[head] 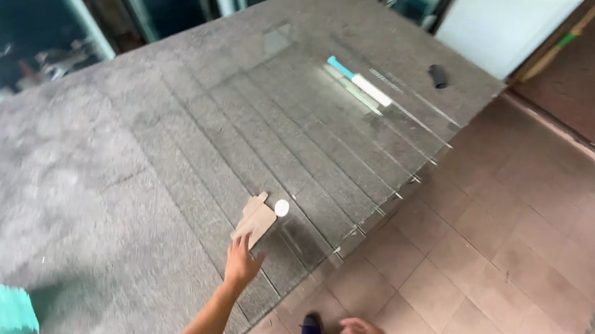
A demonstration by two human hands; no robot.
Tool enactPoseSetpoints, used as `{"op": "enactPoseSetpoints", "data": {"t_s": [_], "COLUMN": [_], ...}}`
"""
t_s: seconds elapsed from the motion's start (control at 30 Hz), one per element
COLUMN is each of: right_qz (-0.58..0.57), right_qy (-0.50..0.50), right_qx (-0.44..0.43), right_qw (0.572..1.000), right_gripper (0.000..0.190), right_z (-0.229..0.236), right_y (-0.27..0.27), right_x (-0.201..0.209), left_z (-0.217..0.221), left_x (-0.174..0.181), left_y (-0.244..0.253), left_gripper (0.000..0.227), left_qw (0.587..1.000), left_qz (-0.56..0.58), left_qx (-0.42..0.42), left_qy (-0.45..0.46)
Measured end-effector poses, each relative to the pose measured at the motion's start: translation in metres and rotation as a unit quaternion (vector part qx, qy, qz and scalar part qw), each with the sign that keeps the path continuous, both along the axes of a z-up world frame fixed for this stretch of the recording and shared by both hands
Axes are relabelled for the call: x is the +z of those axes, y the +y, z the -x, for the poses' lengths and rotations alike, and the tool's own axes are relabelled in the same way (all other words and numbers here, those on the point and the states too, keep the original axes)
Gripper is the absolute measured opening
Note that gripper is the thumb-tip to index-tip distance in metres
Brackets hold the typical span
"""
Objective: The person is picking up long, pre-scored glass strips from a table, snapping them into smaller sections by hand, and stacking the resulting pieces into a pile.
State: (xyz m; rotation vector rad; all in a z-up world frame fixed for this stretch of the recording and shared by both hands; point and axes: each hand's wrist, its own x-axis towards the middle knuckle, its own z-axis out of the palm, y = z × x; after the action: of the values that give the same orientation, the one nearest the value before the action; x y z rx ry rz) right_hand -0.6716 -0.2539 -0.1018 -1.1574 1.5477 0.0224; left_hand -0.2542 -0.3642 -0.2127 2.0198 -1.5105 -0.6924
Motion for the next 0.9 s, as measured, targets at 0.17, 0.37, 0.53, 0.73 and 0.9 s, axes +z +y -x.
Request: {"op": "enactPoseSetpoints", "data": {"t_s": [0.17, 0.37, 0.53, 0.73, 0.9], "right_qz": [0.061, 0.048, 0.009, -0.032, -0.085], "right_qy": [0.034, 0.071, 0.095, 0.095, -0.033], "right_qx": [-0.2, -0.135, -0.097, -0.049, -0.038], "right_qw": [0.977, 0.987, 0.991, 0.994, 0.995], "right_gripper": [0.04, 0.043, 0.046, 0.049, 0.043], "right_z": [0.115, 0.157, 0.161, 0.133, 0.051], "right_y": [-0.009, -0.064, -0.057, -0.052, -0.074], "right_x": [0.02, 0.03, 0.022, -0.002, 0.0], "left_z": [0.035, 0.04, 0.02, -0.048, -0.138], "left_x": [0.049, 0.055, 0.031, 0.065, 0.093], "left_y": [-0.068, -0.087, -0.072, 0.027, 0.109], "left_gripper": [0.124, 0.127, 0.114, 0.084, 0.104], "left_qw": [0.97, 0.93, 0.952, 0.948, 0.82], "left_qz": [-0.175, -0.268, -0.189, -0.089, -0.071], "left_qx": [0.114, 0.135, 0.111, 0.229, 0.469], "left_qy": [-0.124, -0.213, -0.214, -0.201, -0.319]}}
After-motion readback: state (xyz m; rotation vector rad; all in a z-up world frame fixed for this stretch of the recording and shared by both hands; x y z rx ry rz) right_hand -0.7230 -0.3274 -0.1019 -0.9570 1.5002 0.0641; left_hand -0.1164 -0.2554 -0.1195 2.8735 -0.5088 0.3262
